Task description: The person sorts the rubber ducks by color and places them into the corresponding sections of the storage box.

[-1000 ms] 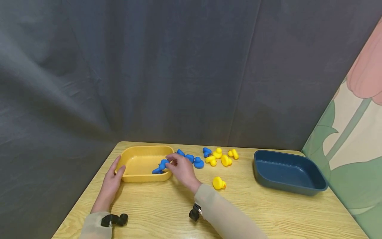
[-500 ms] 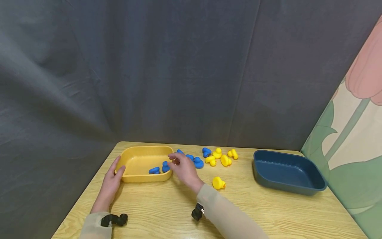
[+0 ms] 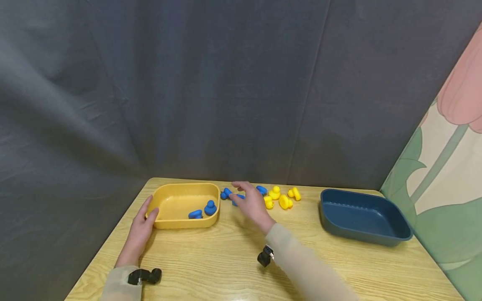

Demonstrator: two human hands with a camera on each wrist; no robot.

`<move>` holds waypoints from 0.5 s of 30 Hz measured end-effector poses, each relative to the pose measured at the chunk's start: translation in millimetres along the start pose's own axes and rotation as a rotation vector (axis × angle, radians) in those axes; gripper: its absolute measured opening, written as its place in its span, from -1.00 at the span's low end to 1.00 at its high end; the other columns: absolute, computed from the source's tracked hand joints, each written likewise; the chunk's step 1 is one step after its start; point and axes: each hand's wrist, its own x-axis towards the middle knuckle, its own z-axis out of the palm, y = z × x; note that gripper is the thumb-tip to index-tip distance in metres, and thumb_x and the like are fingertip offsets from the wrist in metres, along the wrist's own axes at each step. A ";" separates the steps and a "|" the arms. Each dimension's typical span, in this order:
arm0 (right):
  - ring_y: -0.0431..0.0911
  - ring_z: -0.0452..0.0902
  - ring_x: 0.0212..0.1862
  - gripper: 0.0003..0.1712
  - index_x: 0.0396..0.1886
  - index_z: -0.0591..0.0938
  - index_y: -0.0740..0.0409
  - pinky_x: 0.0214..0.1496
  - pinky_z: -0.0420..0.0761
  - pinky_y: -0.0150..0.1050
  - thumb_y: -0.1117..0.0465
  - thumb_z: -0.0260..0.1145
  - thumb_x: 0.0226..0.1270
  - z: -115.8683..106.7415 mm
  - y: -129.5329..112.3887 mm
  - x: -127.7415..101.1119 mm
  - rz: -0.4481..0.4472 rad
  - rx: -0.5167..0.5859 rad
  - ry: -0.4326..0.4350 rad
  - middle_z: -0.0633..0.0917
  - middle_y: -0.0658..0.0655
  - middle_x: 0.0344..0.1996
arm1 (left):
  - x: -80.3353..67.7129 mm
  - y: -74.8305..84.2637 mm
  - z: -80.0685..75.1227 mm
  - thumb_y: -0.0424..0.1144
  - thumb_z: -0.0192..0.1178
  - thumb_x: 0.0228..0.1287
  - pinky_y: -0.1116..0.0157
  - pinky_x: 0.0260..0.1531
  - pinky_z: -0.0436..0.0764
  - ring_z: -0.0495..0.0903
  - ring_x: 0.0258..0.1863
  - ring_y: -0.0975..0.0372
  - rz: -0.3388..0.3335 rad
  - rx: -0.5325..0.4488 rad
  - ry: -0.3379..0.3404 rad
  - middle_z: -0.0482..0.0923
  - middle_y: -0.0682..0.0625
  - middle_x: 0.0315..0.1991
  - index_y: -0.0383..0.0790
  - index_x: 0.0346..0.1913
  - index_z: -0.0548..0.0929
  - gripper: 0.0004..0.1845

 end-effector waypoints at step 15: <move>0.21 0.57 0.41 -0.38 0.53 0.63 0.09 0.49 0.56 0.18 0.16 0.53 0.55 -51.8 35.7 18.8 0.096 -0.146 0.012 0.61 0.21 0.45 | -2.1 1.8 -0.5 0.07 -0.01 0.82 -0.15 0.73 -0.16 -0.29 0.80 -0.07 0.006 0.001 0.008 -0.24 -0.12 0.83 0.11 0.86 -0.14 -0.19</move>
